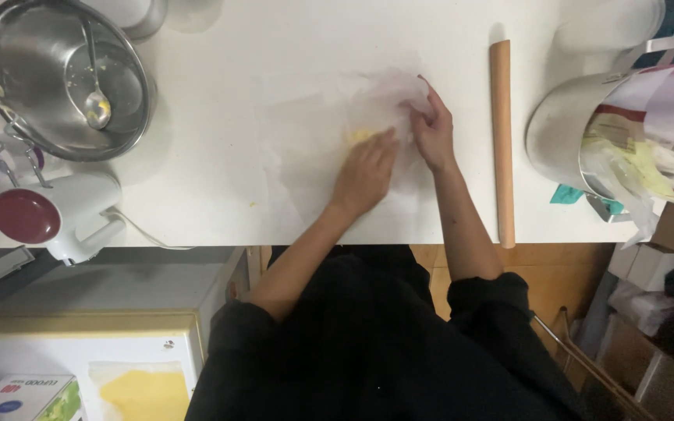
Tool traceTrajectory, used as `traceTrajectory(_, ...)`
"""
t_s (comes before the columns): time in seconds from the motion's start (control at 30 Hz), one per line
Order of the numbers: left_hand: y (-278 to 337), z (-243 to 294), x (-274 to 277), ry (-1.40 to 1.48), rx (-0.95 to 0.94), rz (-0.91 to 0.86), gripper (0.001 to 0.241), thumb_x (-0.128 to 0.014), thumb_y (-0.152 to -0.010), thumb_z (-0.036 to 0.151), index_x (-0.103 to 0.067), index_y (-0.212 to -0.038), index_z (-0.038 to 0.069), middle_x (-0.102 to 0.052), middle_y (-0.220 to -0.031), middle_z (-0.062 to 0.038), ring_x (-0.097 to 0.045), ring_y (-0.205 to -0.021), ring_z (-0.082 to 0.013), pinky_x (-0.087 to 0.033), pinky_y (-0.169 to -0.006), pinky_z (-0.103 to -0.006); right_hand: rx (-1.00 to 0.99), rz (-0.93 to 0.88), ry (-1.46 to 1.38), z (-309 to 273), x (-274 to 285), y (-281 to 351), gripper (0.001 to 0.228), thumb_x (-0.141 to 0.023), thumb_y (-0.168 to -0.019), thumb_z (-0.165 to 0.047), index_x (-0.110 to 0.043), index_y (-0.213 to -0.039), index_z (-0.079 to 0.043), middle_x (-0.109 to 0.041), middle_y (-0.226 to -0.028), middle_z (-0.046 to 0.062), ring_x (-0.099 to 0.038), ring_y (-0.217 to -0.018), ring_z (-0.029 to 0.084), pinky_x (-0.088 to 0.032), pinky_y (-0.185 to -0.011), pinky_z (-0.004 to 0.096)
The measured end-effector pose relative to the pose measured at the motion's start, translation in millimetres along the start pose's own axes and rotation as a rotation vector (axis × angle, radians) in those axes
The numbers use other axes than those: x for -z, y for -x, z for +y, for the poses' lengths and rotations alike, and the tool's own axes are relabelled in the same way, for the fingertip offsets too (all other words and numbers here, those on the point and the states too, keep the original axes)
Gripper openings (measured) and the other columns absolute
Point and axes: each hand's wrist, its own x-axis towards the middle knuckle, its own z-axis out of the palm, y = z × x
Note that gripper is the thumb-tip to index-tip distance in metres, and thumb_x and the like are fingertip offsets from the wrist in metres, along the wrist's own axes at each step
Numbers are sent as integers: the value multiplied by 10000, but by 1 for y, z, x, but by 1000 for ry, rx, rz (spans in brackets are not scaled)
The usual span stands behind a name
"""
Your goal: Rolling out yellow dough between sheets of parchment paper using a rolling pin.
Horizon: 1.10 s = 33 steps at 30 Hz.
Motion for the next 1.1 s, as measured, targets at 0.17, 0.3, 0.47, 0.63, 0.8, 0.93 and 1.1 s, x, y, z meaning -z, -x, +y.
traceTrajectory(0.17, -12, -17, 28, -165, 130, 119, 413, -539, -1023, 195, -568, -1402, 33, -508, -1524, -155, -501, -1411, -348, -377, -1156, -535, -104, 104, -55, 38, 12, 13, 446, -550, -989, 52, -543, -1431, -3, -722, -1239, 79, -689, -1093, 130, -564, -904, 254)
traceTrajectory(0.3, -21, -86, 54, -305, 366, 294, 524, -665, -939, 214, -573, -1421, 30, -556, -1429, -174, -492, -1278, -371, -383, -1060, -527, -149, 94, -4, 38, 24, 21, 391, -676, -964, -3, -590, -1345, -3, -733, -1183, 76, -694, -1051, 120, -573, -896, 257)
traceTrajectory(0.47, -38, -110, 104, -199, 336, 109, 340, -795, -850, 211, -654, -1110, 44, -604, -1152, -143, -536, -1111, -342, -416, -932, -478, -169, 133, 119, 26, 19, 28, 398, -774, -920, -75, -645, -1291, -7, -708, -1045, 34, -663, -905, 107, -562, -796, 270)
traceTrajectory(0.63, -40, -127, 99, -205, 185, 53, 145, -779, -921, 164, -656, -947, 93, -603, -1083, -86, -544, -1096, -297, -418, -934, -453, -160, 87, 251, 11, 25, 37, 600, -856, -819, -81, -591, -1353, -13, -664, -1081, 46, -632, -952, 131, -555, -843, 295)
traceTrajectory(0.8, -54, -117, 111, -195, 228, 182, 109, -726, -936, 152, -674, -970, 63, -623, -1138, -103, -553, -1143, -309, -423, -984, -475, -167, -115, 335, -6, 36, 43, 822, -867, -731, -12, -516, -1473, -34, -646, -1253, 55, -616, -1125, 165, -531, -978, 312)
traceTrajectory(0.93, -49, -102, 71, -427, 172, 392, 204, -594, -1023, 70, -664, -1210, 30, -586, -1375, -160, -508, -1329, -332, -382, -1110, -507, -201, -103, 351, -2, 36, 48, 807, -847, -749, -10, -525, -1487, -55, -653, -1213, 48, -621, -1090, 159, -543, -940, 307)
traceTrajectory(1.1, -40, -17, 17, -136, 121, 29, 641, -511, -1029, 329, -375, -1564, 5, -312, -1660, -157, -273, -1546, -306, -272, -1209, -576, -241, -17, 443, 5, 43, 58, 710, -835, -817, -35, -532, -1459, -50, -663, -1091, 61, -614, -938, 152, -547, -817, 308)
